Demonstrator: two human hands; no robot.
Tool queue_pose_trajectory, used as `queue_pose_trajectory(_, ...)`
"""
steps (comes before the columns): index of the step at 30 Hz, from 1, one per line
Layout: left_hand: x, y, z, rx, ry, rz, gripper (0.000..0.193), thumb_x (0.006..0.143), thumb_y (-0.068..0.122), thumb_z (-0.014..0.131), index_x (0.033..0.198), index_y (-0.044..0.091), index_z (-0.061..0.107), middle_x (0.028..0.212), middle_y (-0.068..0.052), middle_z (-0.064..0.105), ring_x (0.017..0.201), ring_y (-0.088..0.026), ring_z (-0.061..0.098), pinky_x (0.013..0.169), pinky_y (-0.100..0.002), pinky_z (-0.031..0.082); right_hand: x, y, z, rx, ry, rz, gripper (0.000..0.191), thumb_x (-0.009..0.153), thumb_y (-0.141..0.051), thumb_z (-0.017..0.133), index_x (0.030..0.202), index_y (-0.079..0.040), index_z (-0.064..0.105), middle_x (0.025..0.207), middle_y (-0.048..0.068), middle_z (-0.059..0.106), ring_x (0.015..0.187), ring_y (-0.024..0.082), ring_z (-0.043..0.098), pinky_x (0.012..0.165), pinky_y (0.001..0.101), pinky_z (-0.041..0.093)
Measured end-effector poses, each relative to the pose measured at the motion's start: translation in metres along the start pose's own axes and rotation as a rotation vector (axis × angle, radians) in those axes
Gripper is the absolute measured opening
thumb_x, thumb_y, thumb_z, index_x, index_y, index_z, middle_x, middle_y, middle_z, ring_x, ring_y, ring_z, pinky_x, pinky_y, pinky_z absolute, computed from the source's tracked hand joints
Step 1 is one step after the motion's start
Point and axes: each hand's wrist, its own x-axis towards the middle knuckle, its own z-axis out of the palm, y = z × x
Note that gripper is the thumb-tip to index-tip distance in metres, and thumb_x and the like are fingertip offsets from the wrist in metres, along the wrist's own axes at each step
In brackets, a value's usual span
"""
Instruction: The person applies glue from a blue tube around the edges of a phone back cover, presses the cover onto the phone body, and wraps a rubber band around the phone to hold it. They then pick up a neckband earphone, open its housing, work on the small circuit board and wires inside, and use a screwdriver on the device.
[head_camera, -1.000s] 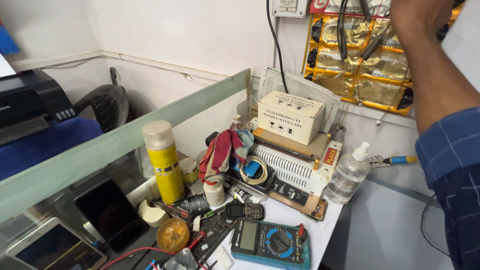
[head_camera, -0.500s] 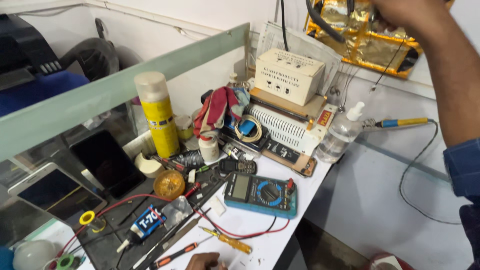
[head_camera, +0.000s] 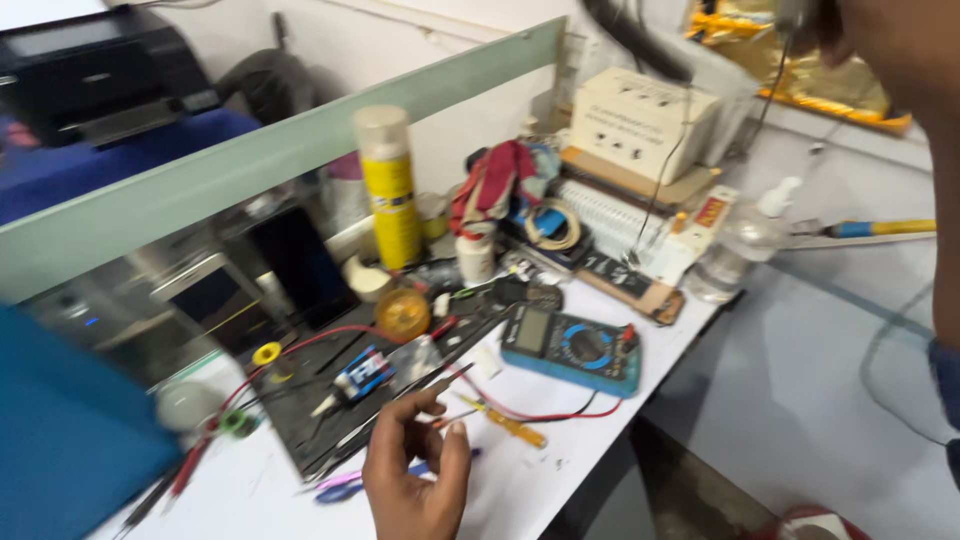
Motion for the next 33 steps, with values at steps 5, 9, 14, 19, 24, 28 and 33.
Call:
queue_pose_trajectory(5, -0.01, 0.068, -0.059, -0.227, -0.003, 0.012, 0.055, 0.087, 0.009, 0.071, 0.138, -0.002, 0.054, 0.116, -0.012, 0.071, 0.086, -0.012, 0.065, 0.076, -0.025, 0.055, -0.06, -0.071, 0.043, 0.19, -0.119, -0.047, 0.028, 0.108, -0.018, 0.061, 0.088, 0.0, 0.058, 0.063, 0.007, 0.059, 0.047, 0.011, 0.054, 0.044, 0.0269, 0.042)
queue_pose_trajectory(9, -0.029, 0.094, -0.114, -0.318, -0.09, 0.076, 0.07, 0.092, 0.016, 0.068, 0.153, -0.002, 0.039, 0.135, -0.014, 0.064, 0.094, -0.014, 0.064, 0.08, -0.027, 0.056, -0.112, -0.13, 0.09, 0.335, -0.279, -0.112, 0.025, 0.106, -0.015, 0.061, 0.088, 0.0, 0.058, 0.062, 0.007, 0.059, 0.046, 0.008, 0.052, 0.041, 0.0244, 0.041)
queue_pose_trajectory(14, -0.068, 0.075, -0.176, -0.301, -0.073, 0.04, 0.06, 0.102, 0.02, 0.068, 0.154, -0.002, 0.047, 0.13, -0.014, 0.068, 0.113, -0.017, 0.067, 0.093, -0.03, 0.06, -0.183, -0.172, 0.176, 0.608, -0.531, -0.093, 0.024, 0.104, -0.013, 0.061, 0.082, -0.003, 0.061, 0.06, 0.004, 0.061, 0.047, 0.006, 0.055, 0.043, 0.024, 0.042)
queue_pose_trajectory(19, -0.09, 0.026, -0.221, -0.355, -0.011, -0.157, 0.027, 0.103, 0.016, 0.069, 0.121, -0.004, 0.069, 0.109, -0.011, 0.073, 0.096, -0.015, 0.069, 0.081, -0.029, 0.06, -0.255, -0.185, 0.269, 1.017, -0.897, 0.405, 0.028, 0.1, -0.016, 0.06, 0.074, -0.006, 0.058, 0.06, 0.005, 0.06, 0.043, 0.007, 0.051, 0.035, 0.0214, 0.038)
queue_pose_trajectory(24, -0.106, -0.003, -0.243, -0.349, 0.008, -0.249, 0.024, 0.101, 0.021, 0.069, 0.111, -0.001, 0.07, 0.098, -0.007, 0.074, 0.087, -0.012, 0.07, 0.074, -0.027, 0.06, -0.299, -0.186, 0.318, 1.151, -1.093, 0.797, 0.025, 0.097, -0.018, 0.062, 0.076, -0.006, 0.055, 0.06, 0.005, 0.057, 0.041, 0.011, 0.049, 0.032, 0.0227, 0.033)
queue_pose_trajectory(28, -0.108, -0.016, -0.25, -0.418, 0.017, -0.28, 0.023, 0.103, 0.021, 0.069, 0.11, -0.001, 0.069, 0.094, -0.008, 0.073, 0.086, -0.014, 0.07, 0.071, -0.028, 0.059, -0.312, -0.179, 0.324, 1.167, -1.089, 0.867, 0.023, 0.097, -0.021, 0.062, 0.08, -0.008, 0.055, 0.061, 0.005, 0.054, 0.043, 0.011, 0.047, 0.033, 0.0229, 0.031)
queue_pose_trajectory(33, -0.108, -0.02, -0.254, -0.542, 0.017, -0.387, 0.027, 0.102, 0.02, 0.066, 0.115, -0.004, 0.07, 0.093, -0.01, 0.072, 0.085, -0.015, 0.069, 0.068, -0.028, 0.058, -0.321, -0.173, 0.31, 1.237, -0.853, 0.67, 0.029, 0.102, -0.017, 0.063, 0.078, -0.005, 0.051, 0.062, 0.008, 0.057, 0.046, 0.012, 0.05, 0.039, 0.0258, 0.037)
